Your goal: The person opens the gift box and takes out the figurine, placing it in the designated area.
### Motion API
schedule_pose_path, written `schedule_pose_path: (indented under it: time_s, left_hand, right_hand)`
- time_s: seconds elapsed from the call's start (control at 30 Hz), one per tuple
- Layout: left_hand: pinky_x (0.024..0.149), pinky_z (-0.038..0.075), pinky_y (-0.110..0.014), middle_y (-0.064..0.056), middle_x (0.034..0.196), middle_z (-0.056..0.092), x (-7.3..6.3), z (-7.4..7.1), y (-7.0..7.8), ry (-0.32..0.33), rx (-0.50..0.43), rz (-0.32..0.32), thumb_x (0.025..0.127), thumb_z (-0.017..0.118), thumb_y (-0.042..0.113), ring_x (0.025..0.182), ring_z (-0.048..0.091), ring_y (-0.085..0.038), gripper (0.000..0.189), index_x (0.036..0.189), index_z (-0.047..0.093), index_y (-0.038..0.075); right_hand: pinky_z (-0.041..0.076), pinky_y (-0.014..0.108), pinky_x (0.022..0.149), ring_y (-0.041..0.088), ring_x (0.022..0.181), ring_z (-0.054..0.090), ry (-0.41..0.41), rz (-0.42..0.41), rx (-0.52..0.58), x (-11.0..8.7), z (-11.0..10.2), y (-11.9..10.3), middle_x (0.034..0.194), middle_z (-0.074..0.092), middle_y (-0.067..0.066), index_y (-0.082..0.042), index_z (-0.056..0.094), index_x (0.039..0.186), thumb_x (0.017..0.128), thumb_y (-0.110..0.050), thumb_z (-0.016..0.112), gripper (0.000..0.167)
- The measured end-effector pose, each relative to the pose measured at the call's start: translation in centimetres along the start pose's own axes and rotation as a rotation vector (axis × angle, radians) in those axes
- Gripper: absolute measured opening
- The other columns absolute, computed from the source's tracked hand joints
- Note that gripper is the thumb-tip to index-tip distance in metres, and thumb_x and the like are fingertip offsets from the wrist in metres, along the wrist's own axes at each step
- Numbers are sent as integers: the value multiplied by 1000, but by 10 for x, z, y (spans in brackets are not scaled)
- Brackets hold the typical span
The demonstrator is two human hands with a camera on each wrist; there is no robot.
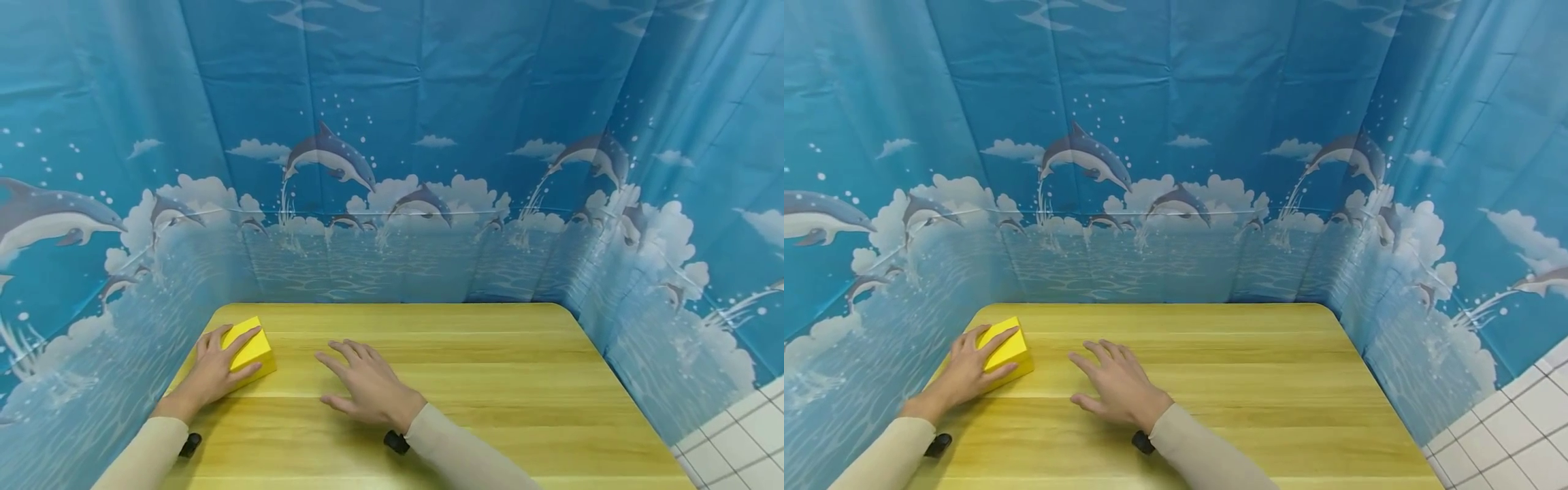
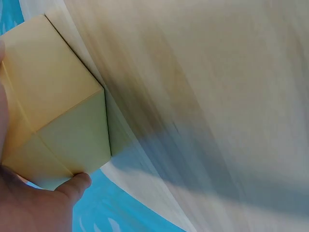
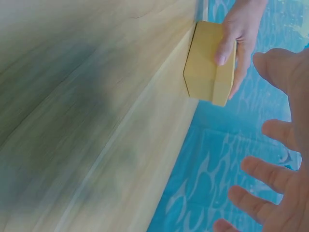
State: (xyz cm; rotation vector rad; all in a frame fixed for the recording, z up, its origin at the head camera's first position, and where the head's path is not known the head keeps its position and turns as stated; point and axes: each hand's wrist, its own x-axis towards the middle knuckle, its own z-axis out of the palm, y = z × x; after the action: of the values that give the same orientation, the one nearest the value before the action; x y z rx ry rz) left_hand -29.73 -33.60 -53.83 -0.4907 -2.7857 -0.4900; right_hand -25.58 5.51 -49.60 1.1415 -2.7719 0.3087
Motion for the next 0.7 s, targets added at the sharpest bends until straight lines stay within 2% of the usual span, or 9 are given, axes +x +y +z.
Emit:
schedule_pose_path:
  time_s: [0.33, 0.53, 0.7]
  left_hand:
    - [113, 37, -95, -44, 171, 37, -4, 5, 17, 7, 2, 23, 106, 88, 41, 152, 33, -76, 77, 173, 53, 26]
    - [112, 43, -95, -39, 175, 36, -7, 4, 28, -18, -8, 25, 107, 86, 45, 156, 31, -74, 76, 174, 53, 30]
    - [107, 50, -91, -36, 176, 39, -11, 7, 42, -5, -7, 62, 106, 87, 49, 154, 37, -70, 77, 174, 55, 33]
  right_hand:
    - [53, 60, 129, 32, 167, 53, -3, -31, -26, 31, 15, -10, 187, 44, 6, -37, 36, 184, 119, -57, 63, 73]
    - [53, 58, 129, 31, 167, 53, -36, -51, -19, 47, 23, -20, 188, 43, 4, -36, 35, 185, 120, -58, 61, 73]
    - [54, 58, 129, 31, 167, 53, -26, -68, -9, 56, 28, -25, 188, 43, 6, -33, 37, 184, 120, -55, 63, 73]
